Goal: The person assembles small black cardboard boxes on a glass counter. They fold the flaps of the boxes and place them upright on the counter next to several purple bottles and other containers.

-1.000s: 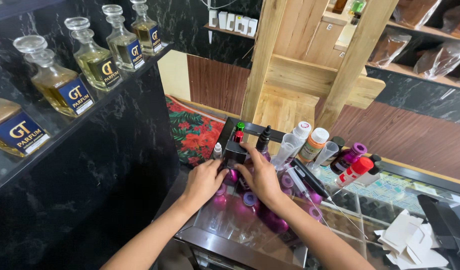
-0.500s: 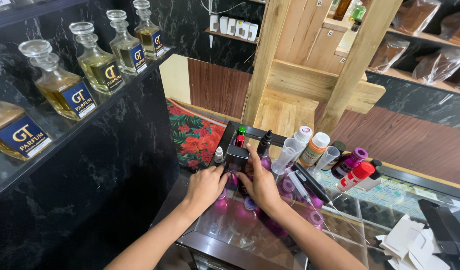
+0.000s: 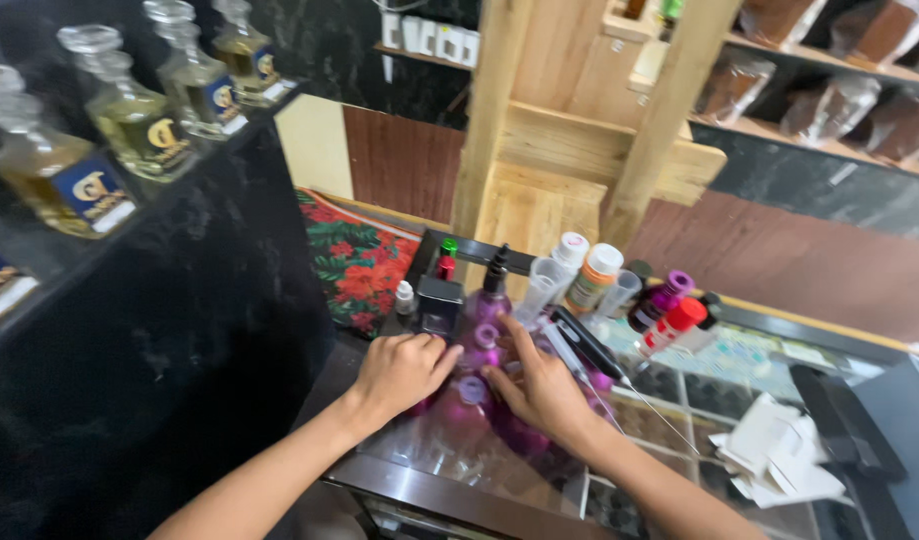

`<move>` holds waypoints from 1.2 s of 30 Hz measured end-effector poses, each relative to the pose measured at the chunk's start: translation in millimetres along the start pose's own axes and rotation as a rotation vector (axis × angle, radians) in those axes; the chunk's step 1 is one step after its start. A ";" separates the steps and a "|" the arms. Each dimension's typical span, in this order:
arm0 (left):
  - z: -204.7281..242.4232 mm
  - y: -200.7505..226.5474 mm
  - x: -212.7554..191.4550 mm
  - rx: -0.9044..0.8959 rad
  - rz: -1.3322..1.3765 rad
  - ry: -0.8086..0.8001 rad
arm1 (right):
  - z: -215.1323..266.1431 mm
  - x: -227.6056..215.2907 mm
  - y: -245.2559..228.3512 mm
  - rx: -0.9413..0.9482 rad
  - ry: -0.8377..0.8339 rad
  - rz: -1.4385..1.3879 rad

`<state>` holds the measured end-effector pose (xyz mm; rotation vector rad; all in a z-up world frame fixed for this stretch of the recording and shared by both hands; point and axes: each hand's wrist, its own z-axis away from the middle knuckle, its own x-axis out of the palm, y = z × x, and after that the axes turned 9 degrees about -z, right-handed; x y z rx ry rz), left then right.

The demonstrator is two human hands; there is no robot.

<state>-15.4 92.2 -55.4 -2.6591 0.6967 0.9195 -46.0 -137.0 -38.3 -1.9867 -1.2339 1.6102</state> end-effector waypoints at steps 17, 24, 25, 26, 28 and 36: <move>-56.3 140.1 102.4 0.295 0.206 -0.130 | 49.2 -92.3 80.3 -0.113 0.398 0.480; -54.9 108.7 49.2 0.136 0.284 -0.418 | 46.2 -76.6 65.7 -0.194 0.327 0.466; -52.3 101.9 45.0 0.125 0.275 -0.418 | 44.1 -71.9 61.4 -0.205 0.321 0.459; -49.8 95.3 40.9 0.097 0.253 -0.476 | 42.0 -67.4 57.2 -0.227 0.258 0.445; -45.5 80.5 45.0 0.064 0.225 -0.540 | 37.2 -58.4 51.6 -0.251 0.194 0.422; -53.5 69.5 39.7 0.082 0.239 -0.579 | 35.9 -43.3 50.3 -0.233 0.086 0.572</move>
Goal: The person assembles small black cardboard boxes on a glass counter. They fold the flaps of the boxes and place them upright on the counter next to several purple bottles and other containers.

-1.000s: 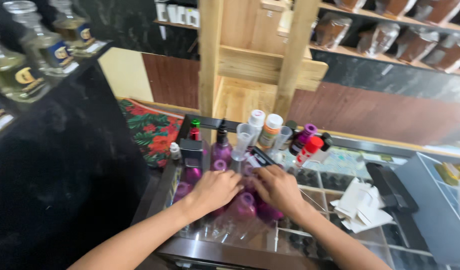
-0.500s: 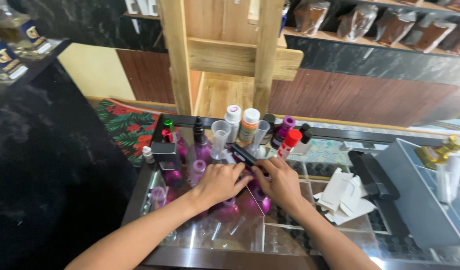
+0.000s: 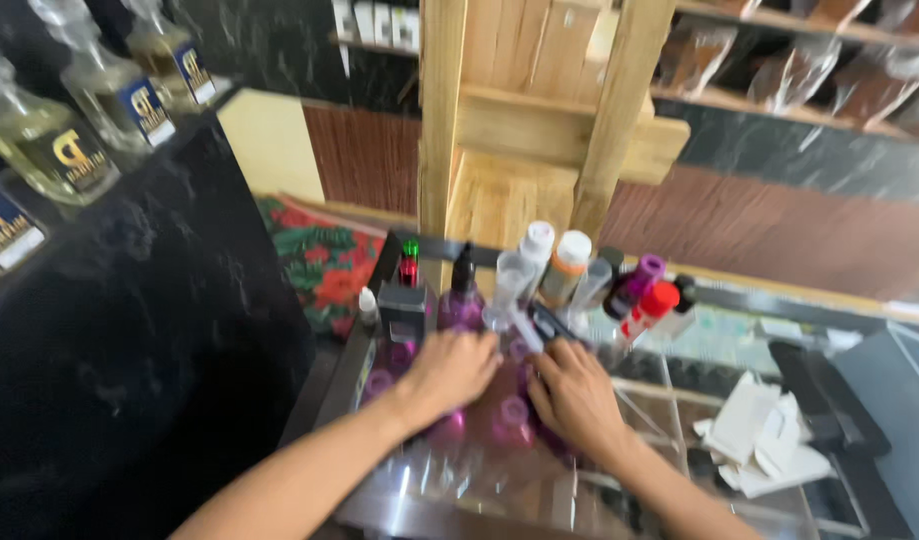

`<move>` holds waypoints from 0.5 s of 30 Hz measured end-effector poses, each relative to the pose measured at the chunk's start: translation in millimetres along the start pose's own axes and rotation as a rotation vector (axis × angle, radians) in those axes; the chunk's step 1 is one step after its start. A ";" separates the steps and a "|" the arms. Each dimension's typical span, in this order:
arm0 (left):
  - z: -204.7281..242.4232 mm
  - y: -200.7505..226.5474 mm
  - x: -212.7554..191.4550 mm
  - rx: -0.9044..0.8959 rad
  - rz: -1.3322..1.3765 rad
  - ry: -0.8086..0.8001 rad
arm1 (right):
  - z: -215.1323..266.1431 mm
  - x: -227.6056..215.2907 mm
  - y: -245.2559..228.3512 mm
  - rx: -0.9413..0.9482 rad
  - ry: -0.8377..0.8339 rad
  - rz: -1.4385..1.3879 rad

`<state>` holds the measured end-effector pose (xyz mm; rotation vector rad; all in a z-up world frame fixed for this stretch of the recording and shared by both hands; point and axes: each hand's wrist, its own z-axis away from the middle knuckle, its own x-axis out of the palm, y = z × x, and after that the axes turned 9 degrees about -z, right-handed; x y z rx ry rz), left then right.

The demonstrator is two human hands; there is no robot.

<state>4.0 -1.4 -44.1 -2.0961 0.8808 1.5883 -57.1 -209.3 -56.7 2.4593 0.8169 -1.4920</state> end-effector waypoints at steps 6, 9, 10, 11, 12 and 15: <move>2.2 5.4 21.3 0.030 -0.131 0.051 | 4.7 0.3 -1.4 -0.008 0.025 0.025; 2.6 8.7 16.2 0.034 -0.132 0.025 | 4.0 1.5 1.5 -0.021 0.014 0.009; 7.8 11.1 22.2 0.034 -0.125 0.015 | 7.9 0.9 -1.6 -0.013 0.005 0.004; 6.8 10.5 24.9 0.035 -0.145 0.047 | 6.1 -1.2 -2.0 0.002 0.012 -0.031; 5.5 10.4 27.1 0.037 -0.164 0.080 | 4.5 -4.2 -2.4 0.016 0.020 -0.066; 7.2 12.9 24.2 0.064 -0.111 0.102 | 5.5 -6.8 -5.6 0.036 0.066 -0.133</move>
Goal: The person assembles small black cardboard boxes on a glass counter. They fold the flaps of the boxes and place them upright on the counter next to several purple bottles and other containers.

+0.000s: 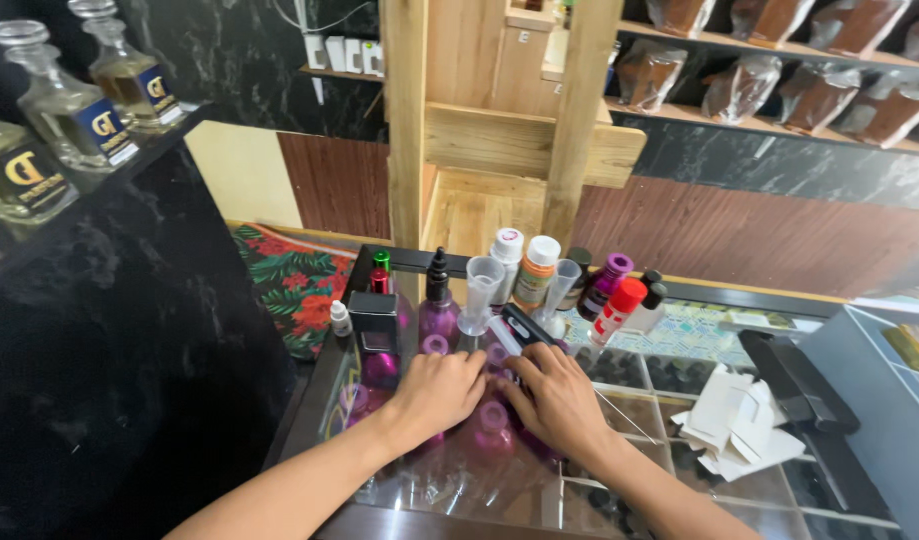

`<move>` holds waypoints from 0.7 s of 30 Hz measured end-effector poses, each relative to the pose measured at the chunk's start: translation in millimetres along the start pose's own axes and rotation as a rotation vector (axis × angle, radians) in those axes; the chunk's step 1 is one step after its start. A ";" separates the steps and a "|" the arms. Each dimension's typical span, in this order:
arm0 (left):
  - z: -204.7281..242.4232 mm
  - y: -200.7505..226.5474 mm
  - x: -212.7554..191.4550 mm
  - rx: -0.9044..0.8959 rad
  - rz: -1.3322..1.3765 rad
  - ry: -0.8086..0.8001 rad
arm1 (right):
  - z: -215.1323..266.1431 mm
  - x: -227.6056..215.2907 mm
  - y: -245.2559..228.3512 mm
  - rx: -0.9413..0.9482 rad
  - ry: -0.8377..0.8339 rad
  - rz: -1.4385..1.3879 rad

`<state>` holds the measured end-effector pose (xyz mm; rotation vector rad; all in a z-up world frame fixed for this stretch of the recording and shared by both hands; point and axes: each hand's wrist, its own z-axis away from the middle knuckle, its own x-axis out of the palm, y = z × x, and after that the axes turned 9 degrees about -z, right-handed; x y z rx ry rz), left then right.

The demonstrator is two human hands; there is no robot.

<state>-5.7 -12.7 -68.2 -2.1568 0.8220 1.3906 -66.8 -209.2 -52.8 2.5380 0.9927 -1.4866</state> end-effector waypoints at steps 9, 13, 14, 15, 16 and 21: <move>-5.0 3.6 -0.6 0.091 0.140 0.073 | 5.3 -3.1 28.9 0.153 0.105 0.133; -6.0 13.9 -11.1 0.195 0.054 0.384 | 1.4 -12.3 27.8 0.195 0.081 0.145; -9.3 19.0 -16.5 0.278 0.038 0.483 | 2.1 -13.3 26.8 0.186 0.094 0.127; -13.3 24.4 -21.9 0.359 0.026 0.584 | 2.7 -14.8 26.6 0.176 0.108 0.109; -18.3 34.4 -29.7 0.383 0.040 0.589 | 4.4 -10.7 30.8 0.197 0.119 0.124; -59.2 84.5 -43.7 0.522 0.172 0.661 | -2.2 -25.9 -0.1 0.108 0.228 -0.060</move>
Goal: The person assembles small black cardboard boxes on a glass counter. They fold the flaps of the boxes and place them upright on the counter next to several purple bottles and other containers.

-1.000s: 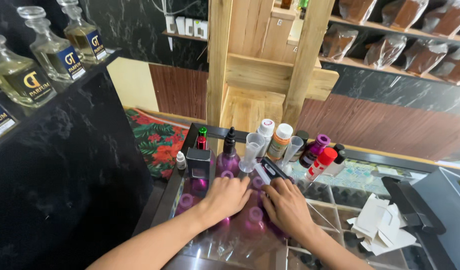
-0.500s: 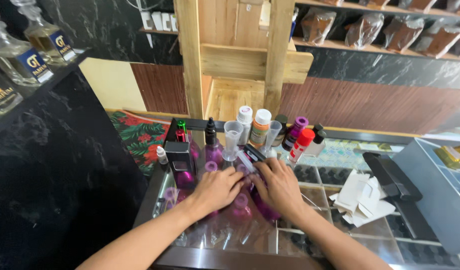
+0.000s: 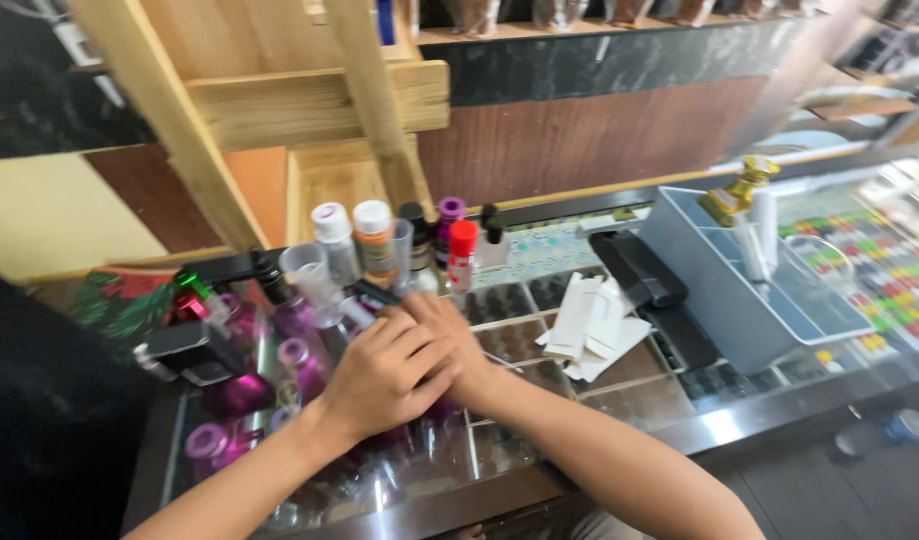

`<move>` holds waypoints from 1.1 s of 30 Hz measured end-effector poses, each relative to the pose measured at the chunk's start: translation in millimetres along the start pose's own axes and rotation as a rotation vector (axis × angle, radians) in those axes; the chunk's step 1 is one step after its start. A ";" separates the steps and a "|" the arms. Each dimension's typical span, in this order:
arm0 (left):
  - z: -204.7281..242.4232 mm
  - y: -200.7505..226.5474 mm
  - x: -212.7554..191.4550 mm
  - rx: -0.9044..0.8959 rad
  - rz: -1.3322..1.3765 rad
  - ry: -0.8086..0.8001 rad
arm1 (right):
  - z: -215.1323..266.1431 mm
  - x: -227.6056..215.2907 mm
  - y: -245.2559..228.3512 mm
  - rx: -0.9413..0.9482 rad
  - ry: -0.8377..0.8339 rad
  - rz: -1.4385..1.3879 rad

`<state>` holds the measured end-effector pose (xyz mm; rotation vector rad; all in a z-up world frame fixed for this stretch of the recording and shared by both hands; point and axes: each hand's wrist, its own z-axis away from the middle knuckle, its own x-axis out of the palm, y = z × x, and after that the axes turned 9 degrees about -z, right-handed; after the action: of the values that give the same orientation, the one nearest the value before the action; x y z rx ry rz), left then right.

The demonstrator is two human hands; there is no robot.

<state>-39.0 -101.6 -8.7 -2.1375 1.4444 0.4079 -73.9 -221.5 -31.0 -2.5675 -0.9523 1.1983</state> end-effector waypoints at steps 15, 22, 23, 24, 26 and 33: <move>-135.1 116.1 214.3 0.237 -0.082 -0.560 | 12.7 34.4 63.2 0.074 -0.296 -0.001; -137.5 129.6 246.9 0.245 -0.004 -0.664 | 10.0 34.5 65.2 0.186 0.034 -0.087; -132.7 130.0 248.2 0.251 0.004 -0.599 | 10.1 37.5 66.9 0.208 -0.002 -0.095; -127.7 130.2 249.2 0.258 0.013 -0.534 | 10.0 40.9 68.1 0.229 -0.038 -0.102; -126.2 130.4 242.6 0.281 0.003 -0.546 | 11.0 46.1 68.9 0.208 -0.008 -0.073; -114.7 129.0 252.2 0.362 0.040 -0.400 | 11.2 50.6 75.6 0.262 -0.074 -0.027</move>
<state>-65.6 -398.0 -78.1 -1.6328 1.2244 0.5109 -21.4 -251.7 -99.7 -2.3146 -0.7825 1.3214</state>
